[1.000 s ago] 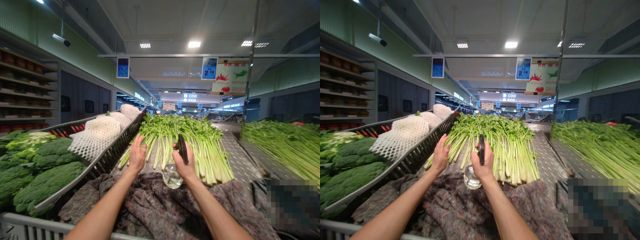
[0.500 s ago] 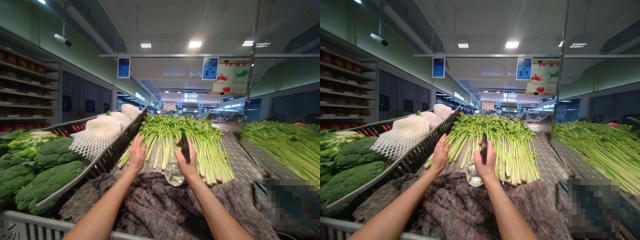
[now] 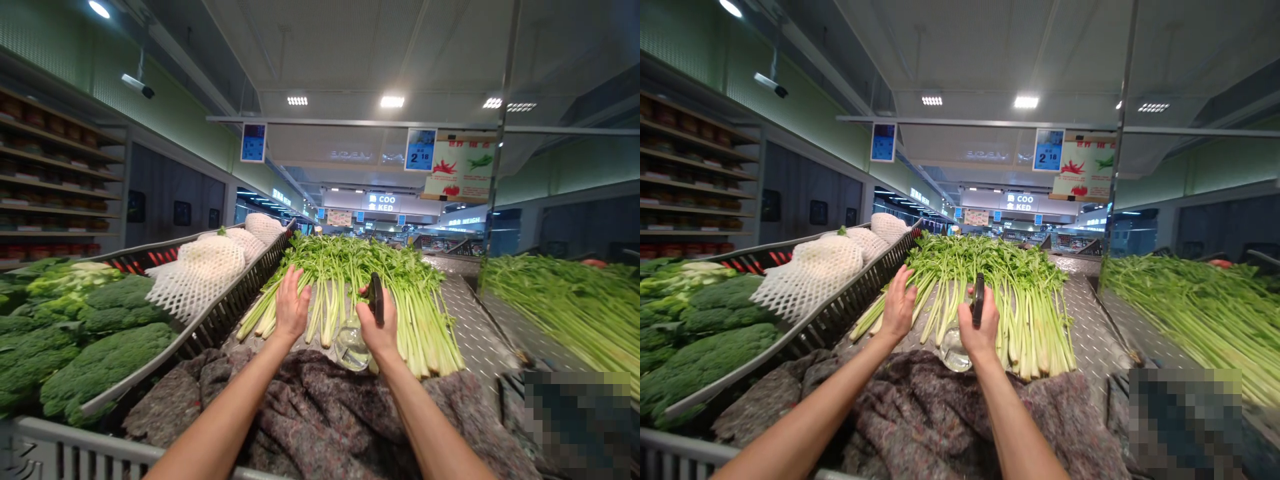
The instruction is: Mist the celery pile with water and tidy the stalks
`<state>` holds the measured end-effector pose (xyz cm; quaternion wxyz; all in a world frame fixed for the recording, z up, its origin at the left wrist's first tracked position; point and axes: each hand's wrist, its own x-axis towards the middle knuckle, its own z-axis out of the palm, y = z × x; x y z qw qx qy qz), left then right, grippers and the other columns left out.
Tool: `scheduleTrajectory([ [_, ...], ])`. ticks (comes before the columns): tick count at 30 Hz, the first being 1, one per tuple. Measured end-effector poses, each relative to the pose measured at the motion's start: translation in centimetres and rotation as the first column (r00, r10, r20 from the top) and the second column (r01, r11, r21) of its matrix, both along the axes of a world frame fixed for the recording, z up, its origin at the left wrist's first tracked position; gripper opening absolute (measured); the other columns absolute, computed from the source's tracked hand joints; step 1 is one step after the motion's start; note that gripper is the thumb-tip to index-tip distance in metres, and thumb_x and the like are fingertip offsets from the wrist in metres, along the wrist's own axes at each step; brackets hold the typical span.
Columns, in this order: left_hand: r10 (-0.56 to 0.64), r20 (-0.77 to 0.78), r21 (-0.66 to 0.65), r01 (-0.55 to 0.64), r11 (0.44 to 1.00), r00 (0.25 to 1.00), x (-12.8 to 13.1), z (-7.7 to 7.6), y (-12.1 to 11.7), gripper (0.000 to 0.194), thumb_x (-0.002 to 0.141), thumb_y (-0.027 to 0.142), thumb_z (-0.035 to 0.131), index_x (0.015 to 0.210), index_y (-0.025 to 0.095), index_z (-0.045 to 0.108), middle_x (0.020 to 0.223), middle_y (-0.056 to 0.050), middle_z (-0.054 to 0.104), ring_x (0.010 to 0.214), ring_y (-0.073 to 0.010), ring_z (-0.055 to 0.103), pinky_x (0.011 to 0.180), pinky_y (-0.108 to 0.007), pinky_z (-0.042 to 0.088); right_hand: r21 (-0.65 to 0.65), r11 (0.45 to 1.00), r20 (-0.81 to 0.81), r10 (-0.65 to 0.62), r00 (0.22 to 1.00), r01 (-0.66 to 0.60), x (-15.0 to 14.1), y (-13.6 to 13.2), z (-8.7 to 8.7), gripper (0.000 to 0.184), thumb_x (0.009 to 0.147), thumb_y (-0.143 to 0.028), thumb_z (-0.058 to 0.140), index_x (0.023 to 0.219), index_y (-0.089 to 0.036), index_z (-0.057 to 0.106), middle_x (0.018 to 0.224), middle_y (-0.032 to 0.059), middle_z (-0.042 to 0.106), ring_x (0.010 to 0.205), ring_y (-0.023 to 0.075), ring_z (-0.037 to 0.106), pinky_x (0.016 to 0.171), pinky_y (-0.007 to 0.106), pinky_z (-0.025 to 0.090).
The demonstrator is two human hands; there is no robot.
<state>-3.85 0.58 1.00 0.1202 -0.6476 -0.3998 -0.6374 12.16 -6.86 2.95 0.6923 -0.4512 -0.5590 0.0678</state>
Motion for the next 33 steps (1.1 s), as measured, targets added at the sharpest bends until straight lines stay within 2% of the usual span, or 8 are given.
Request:
scheduleTrajectory([
  [3,-0.032,0.054,0.026,0.031,0.999,0.998,2.4,0.9,-0.6,0.049,0.084,0.042,0.024,0.118,0.012,0.042,0.132,-0.015,0.036,0.122,-0.0230,0.032,0.099,-0.044,0.028,0.027,0.999,0.012,-0.022,1.000,0.021,1.1,-0.4,1.0,0.028,0.062,-0.029,0.050,0.087,-0.016,0.054,0.073,0.0014,0.057,0.055,0.0133,0.048,0.053,0.026,0.038],
  [7,-0.037,0.089,-0.032,0.040,0.999,0.995,4.2,0.1,-0.1,0.048,0.084,0.041,0.024,0.119,0.012,0.041,0.133,-0.015,0.035,0.123,-0.0231,0.031,0.099,-0.045,0.027,0.050,0.997,0.054,-0.056,0.997,0.054,3.0,-0.8,1.2,0.029,0.061,-0.029,0.050,0.086,-0.016,0.055,0.076,0.0022,0.059,0.055,0.0131,0.048,0.054,0.027,0.038],
  [11,-0.028,0.045,-0.090,0.032,0.995,0.999,3.4,-1.1,0.9,0.049,0.084,0.042,0.024,0.119,0.012,0.042,0.133,-0.015,0.034,0.123,-0.0241,0.030,0.100,-0.045,0.026,-0.027,0.999,0.074,-0.034,0.997,0.036,3.9,-0.6,0.2,0.024,0.061,-0.028,0.050,0.081,-0.016,0.055,0.072,0.0014,0.058,0.052,0.0123,0.047,0.051,0.027,0.038],
  [17,-0.023,0.032,-0.087,0.025,0.996,0.999,2.3,-1.2,1.0,0.050,0.083,0.043,0.024,0.119,0.013,0.042,0.133,-0.014,0.034,0.123,-0.0234,0.030,0.100,-0.044,0.026,0.023,1.000,0.025,0.008,1.000,-0.009,3.0,-0.8,0.0,0.025,0.061,-0.026,0.050,0.083,-0.017,0.056,0.077,0.0018,0.059,0.062,0.0145,0.051,0.057,0.027,0.039],
  [21,-0.035,-0.011,-0.091,0.034,0.995,0.999,2.8,-1.5,0.6,0.050,0.084,0.042,0.023,0.120,0.013,0.041,0.133,-0.014,0.034,0.123,-0.0234,0.031,0.100,-0.045,0.026,0.020,0.997,0.006,-0.075,0.997,0.074,3.1,-1.3,0.1,0.030,0.060,-0.028,0.051,0.087,-0.018,0.056,0.079,0.0014,0.059,0.060,0.0139,0.051,0.059,0.028,0.038],
  [26,-0.048,-0.032,-0.081,0.045,0.996,0.998,3.1,-1.8,0.3,0.048,0.084,0.041,0.024,0.119,0.014,0.041,0.133,-0.014,0.034,0.123,-0.0229,0.031,0.099,-0.045,0.027,-0.016,0.986,-0.017,-0.168,0.986,0.168,4.1,-1.1,0.0,0.030,0.059,-0.030,0.051,0.085,-0.018,0.057,0.071,0.0001,0.058,0.054,0.0136,0.048,0.053,0.027,0.036],
  [33,-0.071,-0.031,-0.081,0.068,0.994,0.997,3.1,-1.8,0.2,0.047,0.084,0.040,0.025,0.120,0.014,0.041,0.134,-0.013,0.034,0.123,-0.0229,0.031,0.099,-0.046,0.027,-0.008,0.997,-0.044,-0.074,0.996,0.074,5.0,0.0,-0.3,0.024,0.060,-0.028,0.052,0.080,-0.017,0.058,0.077,0.0027,0.060,0.066,0.0168,0.053,0.059,0.028,0.039],
])
